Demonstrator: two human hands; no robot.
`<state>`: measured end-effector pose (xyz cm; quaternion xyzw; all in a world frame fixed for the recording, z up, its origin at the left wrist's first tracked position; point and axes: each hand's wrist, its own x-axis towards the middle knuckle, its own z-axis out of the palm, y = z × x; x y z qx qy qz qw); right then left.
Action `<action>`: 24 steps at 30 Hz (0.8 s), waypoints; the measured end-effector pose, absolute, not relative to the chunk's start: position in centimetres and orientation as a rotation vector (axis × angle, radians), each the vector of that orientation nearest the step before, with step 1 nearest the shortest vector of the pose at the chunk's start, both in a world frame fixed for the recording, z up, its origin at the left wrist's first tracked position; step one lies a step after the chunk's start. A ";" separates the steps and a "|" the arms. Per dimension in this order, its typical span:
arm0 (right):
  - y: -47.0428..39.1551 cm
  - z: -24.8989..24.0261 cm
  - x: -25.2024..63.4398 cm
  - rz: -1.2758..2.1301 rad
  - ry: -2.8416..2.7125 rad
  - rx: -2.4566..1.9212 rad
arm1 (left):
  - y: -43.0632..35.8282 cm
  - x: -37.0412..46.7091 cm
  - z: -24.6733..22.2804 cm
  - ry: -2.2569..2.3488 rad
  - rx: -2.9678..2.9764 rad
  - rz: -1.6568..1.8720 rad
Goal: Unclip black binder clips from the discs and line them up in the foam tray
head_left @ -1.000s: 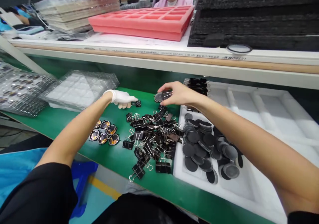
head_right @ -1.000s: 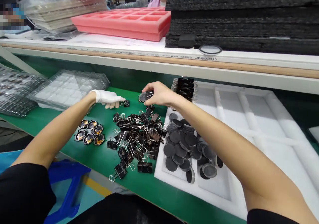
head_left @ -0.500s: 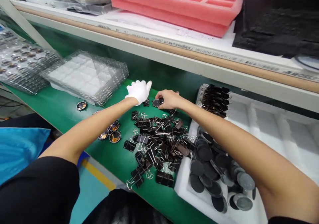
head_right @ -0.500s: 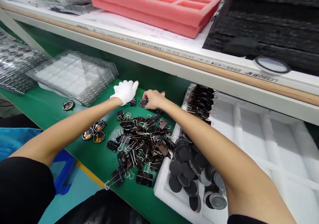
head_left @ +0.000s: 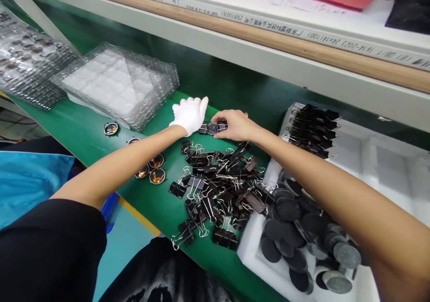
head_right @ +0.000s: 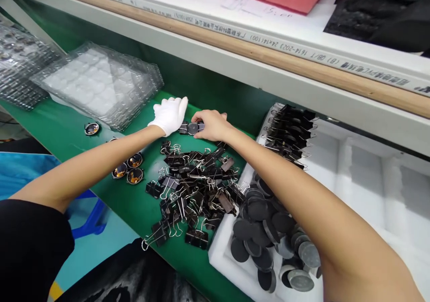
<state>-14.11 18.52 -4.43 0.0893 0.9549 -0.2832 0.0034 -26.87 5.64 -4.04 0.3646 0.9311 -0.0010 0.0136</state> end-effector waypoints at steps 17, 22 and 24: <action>18.2 -5.0 -13.4 -0.684 3.090 -0.005 | 5.4 -27.0 -4.6 2.905 1.155 0.081; 17.9 -5.4 -14.0 -0.711 3.090 0.041 | 5.4 -27.2 -4.8 2.904 1.189 0.092; 18.1 -5.7 -14.1 -0.740 3.092 0.026 | 5.3 -27.2 -4.8 2.910 1.202 0.091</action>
